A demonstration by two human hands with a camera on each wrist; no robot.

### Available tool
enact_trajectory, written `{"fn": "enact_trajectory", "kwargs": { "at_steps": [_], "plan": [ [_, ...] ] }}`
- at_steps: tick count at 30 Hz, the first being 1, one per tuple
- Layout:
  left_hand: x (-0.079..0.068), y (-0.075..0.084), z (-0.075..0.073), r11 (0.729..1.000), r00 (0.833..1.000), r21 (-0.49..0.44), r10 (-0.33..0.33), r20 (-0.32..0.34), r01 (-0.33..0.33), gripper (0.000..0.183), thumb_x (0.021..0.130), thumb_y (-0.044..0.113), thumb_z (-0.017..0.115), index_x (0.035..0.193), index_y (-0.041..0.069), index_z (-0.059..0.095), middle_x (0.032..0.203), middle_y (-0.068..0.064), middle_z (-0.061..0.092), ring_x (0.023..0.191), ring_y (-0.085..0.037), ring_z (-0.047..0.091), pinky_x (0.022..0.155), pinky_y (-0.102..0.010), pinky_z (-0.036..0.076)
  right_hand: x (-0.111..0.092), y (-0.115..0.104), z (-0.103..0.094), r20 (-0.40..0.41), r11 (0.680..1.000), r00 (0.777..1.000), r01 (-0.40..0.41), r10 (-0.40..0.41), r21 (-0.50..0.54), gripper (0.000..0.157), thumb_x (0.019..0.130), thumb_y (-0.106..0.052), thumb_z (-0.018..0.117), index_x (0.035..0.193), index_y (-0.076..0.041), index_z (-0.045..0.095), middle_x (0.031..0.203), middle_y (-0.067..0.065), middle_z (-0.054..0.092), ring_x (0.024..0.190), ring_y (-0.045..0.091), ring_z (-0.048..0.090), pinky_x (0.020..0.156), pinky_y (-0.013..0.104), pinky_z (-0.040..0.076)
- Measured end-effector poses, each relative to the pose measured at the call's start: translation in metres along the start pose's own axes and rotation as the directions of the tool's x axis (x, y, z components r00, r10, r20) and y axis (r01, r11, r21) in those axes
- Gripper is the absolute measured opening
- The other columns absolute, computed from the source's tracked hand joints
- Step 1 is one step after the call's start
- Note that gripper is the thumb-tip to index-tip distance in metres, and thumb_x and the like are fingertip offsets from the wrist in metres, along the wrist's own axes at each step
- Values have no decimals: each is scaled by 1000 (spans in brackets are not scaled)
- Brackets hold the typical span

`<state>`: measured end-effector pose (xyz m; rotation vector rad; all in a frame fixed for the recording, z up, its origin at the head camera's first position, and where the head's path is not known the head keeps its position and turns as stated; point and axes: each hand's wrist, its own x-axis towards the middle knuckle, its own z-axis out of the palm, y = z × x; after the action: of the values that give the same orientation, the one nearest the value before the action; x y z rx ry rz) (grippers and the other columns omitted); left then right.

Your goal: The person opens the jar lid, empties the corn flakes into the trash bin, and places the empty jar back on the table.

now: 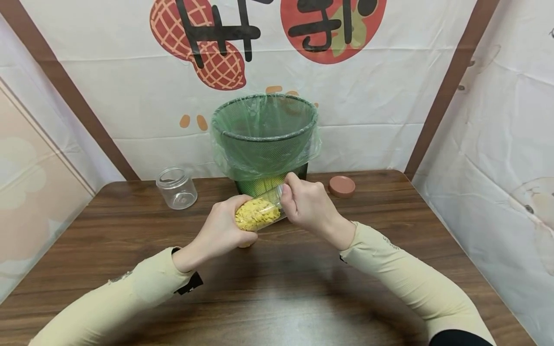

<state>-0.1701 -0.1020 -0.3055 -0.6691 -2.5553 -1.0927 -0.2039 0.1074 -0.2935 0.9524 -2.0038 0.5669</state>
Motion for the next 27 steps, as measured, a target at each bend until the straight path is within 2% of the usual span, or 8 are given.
{"fn": "enact_trajectory", "kwargs": {
  "at_steps": [19, 27],
  "plan": [
    [2, 3, 0, 998, 996, -1, -69, 60, 69, 47, 45, 18, 81, 90, 17, 66, 76, 8, 61, 76, -13, 52, 70, -29, 42, -7, 6, 2, -11, 1000, 1000, 25, -25, -12, 39, 96, -21, 23, 81, -1, 53, 55, 0, 46, 45, 12, 44, 39, 25, 33],
    [6, 3, 0, 997, 994, 5, -79, 81, 79, 44, 46, 20, 80, 88, 18, 66, 74, 8, 61, 74, -14, 52, 70, -30, 41, -5, 10, 4, -19, 998, 998, 55, -56, -22, 41, 96, -19, 22, 78, -1, 53, 53, 0, 46, 43, 11, 43, 38, 24, 31]
  ]
}}
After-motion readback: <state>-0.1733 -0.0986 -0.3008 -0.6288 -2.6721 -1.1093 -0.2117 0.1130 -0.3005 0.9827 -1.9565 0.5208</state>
